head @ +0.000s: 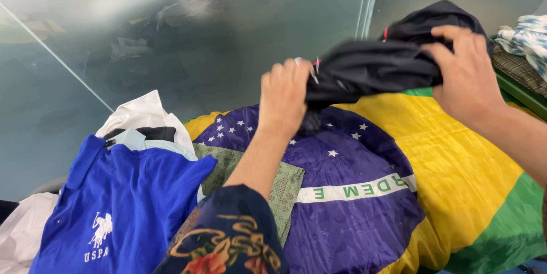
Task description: The person folds several shirts one by one on a table covered with a Brazilian flag. They smooth and align each garment, fold the sleeves and body, and place the finished items into a green plastic crate.
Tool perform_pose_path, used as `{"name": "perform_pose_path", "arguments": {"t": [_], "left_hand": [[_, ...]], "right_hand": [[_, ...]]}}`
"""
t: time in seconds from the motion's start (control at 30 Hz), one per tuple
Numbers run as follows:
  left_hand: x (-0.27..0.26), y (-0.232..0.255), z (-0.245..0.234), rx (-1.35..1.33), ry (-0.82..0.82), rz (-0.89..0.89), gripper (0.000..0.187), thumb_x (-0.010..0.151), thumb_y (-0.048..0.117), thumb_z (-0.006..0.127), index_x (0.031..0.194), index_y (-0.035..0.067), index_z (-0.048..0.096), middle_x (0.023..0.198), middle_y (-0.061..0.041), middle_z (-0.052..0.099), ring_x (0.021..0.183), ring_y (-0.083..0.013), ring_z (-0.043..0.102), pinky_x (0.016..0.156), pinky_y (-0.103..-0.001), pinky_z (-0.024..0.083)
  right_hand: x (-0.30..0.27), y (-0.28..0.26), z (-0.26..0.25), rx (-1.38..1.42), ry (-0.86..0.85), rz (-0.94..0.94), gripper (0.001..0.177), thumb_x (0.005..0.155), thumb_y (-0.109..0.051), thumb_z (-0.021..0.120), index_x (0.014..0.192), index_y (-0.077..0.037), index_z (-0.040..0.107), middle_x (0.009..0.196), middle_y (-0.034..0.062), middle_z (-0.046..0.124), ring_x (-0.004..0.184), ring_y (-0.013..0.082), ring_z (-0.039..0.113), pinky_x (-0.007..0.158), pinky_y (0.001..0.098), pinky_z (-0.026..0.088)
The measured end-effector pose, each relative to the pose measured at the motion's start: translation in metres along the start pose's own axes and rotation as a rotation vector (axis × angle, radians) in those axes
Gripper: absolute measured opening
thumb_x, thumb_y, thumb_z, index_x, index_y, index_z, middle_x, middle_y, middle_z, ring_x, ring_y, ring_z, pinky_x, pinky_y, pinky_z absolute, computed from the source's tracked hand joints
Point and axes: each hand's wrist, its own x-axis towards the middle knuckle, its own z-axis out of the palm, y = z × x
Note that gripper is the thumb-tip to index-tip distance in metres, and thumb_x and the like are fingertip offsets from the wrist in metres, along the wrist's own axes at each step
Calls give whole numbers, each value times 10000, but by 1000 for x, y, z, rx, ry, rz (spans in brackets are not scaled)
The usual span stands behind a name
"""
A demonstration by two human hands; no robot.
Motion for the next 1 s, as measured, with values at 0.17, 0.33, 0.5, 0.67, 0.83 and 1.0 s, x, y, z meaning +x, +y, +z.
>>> {"name": "perform_pose_path", "arguments": {"t": [0.17,0.33,0.5,0.67,0.83,1.0], "left_hand": [[-65,34,-2,-27,-392,154,300,651,307,821,878,162,689,1146,-76,581,1184,-294,529,1024,-469,397],[-86,41,-1,-295,-525,155,156,754,290,726,807,151,678,1063,-66,694,1162,-249,622,1167,-497,361],[-74,35,-13,-427,-740,-152,406,887,443,626,1102,100,601,1040,-120,765,997,-332,715,902,-455,536],[-67,35,-15,-175,-1079,-172,828,783,678,757,1266,31,573,1179,-162,694,1125,-332,669,951,-430,530],[-79,22,2,82,-1054,-341,534,873,277,729,1315,5,603,1222,-150,727,1133,-292,715,866,-420,606],[-91,0,2,171,-1053,-386,513,804,257,793,1254,64,639,1262,-186,642,1154,-345,635,880,-442,555]], "right_hand": [[-47,39,41,-186,-773,170,595,701,32,714,1220,-258,711,1406,56,557,1340,303,510,1145,402,438],[-86,76,73,-156,-1173,307,607,828,-4,653,1346,-320,641,1460,-18,554,1410,216,509,1129,388,478],[-81,85,64,-235,-953,382,562,825,-61,689,1312,-341,695,1423,20,619,1314,247,619,1050,399,552],[-85,79,67,-301,-1185,442,553,864,-98,669,1341,-378,678,1327,-22,727,1274,205,677,1016,388,578],[-125,138,96,-345,-930,459,384,878,-146,673,1205,-328,760,1151,14,780,1097,243,743,905,422,610],[-128,237,117,-413,-857,270,190,840,-177,684,973,-240,805,915,24,784,840,204,776,775,364,631]]}}
